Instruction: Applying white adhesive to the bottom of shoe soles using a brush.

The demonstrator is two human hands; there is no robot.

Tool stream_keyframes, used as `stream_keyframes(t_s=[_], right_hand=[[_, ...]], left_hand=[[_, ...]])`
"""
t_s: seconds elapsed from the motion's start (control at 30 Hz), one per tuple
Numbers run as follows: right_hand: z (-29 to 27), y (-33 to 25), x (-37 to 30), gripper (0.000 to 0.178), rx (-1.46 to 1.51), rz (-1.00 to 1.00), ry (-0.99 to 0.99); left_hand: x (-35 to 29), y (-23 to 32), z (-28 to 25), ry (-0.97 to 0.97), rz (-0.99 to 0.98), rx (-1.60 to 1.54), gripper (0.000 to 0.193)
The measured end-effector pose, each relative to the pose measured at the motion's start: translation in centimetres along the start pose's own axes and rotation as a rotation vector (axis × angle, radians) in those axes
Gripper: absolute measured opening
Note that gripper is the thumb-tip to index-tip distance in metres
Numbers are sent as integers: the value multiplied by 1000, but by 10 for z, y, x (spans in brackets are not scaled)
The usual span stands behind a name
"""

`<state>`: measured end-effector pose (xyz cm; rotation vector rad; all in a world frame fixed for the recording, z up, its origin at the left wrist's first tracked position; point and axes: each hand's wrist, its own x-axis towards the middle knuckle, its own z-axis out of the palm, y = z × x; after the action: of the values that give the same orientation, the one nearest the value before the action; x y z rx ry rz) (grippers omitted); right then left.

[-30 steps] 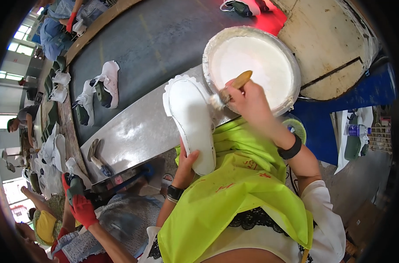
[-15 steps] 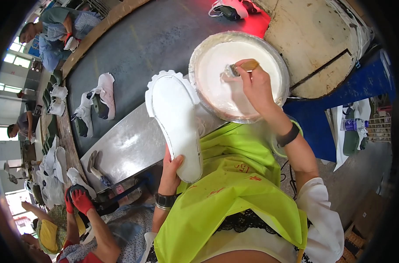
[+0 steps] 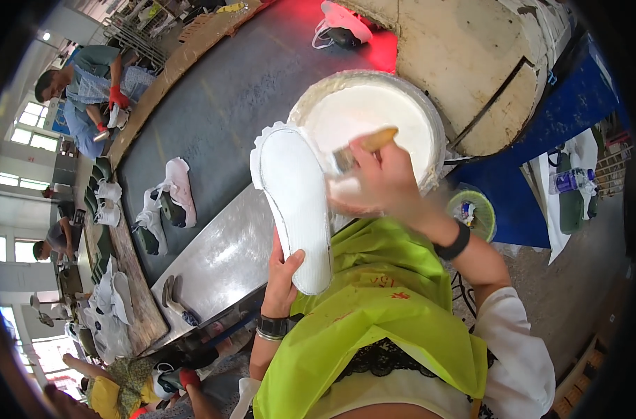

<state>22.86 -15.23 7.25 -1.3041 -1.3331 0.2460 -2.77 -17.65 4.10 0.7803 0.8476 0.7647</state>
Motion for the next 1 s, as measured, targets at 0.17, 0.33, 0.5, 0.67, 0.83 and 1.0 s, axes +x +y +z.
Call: stream_keyframes(t_s=[0.17,0.33,0.5,0.67,0.83,1.0], right_hand=[[-10,-1,3,19,94,155,77],[12,3,26,17,337,283,135],[-5,-3,-3,19,69,188,-56],[9,-4,41,14,340,157,-13],[16,-19,15,11,93,59,-126],[25,-55,6,15,281,301,-250]], left_hand=[[11,6,1,-13,-31,1,80],[14,14,14,-5,28,152,79],[16,17,16,64,28,138,80],[12,25,16,19,30,112,81],[6,24,10,71,83,140,86],[3,15,-7,138,74,366,93]])
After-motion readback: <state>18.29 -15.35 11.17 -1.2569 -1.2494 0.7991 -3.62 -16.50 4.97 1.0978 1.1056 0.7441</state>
